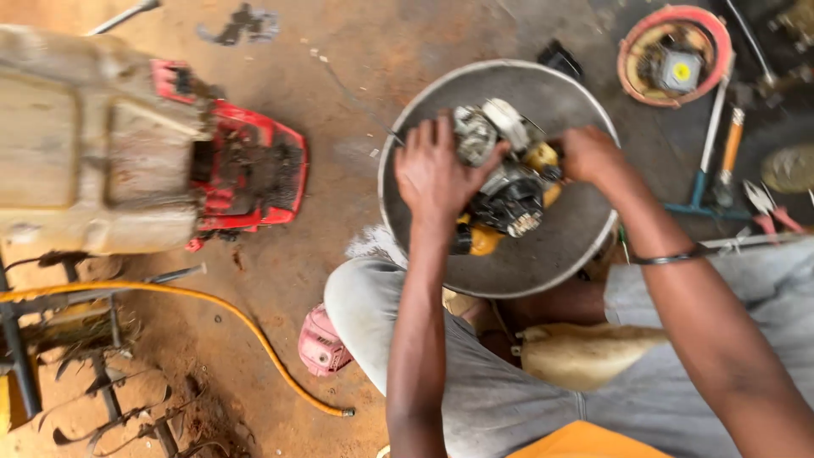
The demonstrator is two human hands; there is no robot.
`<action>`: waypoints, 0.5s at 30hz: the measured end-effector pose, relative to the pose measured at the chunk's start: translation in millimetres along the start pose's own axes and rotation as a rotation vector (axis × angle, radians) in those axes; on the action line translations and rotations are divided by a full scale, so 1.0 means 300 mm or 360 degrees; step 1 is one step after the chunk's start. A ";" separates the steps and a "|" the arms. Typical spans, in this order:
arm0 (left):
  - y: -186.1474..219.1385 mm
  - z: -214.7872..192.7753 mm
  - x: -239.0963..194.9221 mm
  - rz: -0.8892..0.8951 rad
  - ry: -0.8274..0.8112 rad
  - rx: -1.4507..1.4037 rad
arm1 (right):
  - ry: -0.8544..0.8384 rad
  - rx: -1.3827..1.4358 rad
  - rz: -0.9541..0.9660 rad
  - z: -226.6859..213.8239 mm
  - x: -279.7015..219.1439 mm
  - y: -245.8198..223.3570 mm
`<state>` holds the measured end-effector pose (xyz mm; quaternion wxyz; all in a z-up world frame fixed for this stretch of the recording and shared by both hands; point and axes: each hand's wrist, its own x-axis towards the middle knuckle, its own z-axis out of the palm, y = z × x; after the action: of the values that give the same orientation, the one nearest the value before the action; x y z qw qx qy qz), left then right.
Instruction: The person sits on the ground with a small engine in a metal basin, scrubs it with a brush, and pours water over it from a plastic bottle to rinse off dirt. They then lift the engine and scrub a red plastic engine cover in the basin.
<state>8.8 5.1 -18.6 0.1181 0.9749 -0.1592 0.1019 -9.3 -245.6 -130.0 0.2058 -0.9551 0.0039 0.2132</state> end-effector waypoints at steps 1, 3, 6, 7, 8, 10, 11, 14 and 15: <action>-0.003 -0.032 -0.001 -0.0023 0.0031 0.0020 | 0.0013 -0.0011 -0.0040 -0.026 0.010 -0.019; 0.028 -0.067 -0.006 -0.0015 0.0115 -0.0076 | -0.0074 0.0422 0.0304 -0.072 -0.010 -0.011; 0.034 -0.070 -0.001 0.0002 0.0149 -0.0042 | 0.0248 0.0845 0.0389 -0.245 -0.149 -0.069; 0.026 -0.070 0.003 -0.0015 0.0131 -0.0048 | 0.0225 0.0836 0.0396 -0.247 -0.145 -0.064; 0.026 -0.068 0.001 -0.0001 0.0117 -0.0068 | 0.0236 0.1148 0.0267 -0.248 -0.152 -0.053; 0.027 -0.059 -0.003 0.0021 0.0114 -0.0097 | 0.0263 0.1453 0.0138 -0.207 -0.122 -0.041; 0.028 -0.056 -0.006 0.0026 0.0141 -0.0071 | 0.0176 0.1376 0.0129 -0.165 -0.086 -0.041; 0.035 -0.066 0.008 0.0017 0.0140 -0.0054 | 0.0277 0.1192 0.0203 -0.206 -0.039 -0.088; 0.034 -0.070 0.003 -0.0013 0.0073 -0.0062 | 0.0427 0.1091 0.0304 -0.232 -0.039 -0.116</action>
<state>2.8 1.0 3.6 0.1410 0.9704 -0.1542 0.1207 11.5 -242.3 -54.2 0.4903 -0.8455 0.1911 0.0907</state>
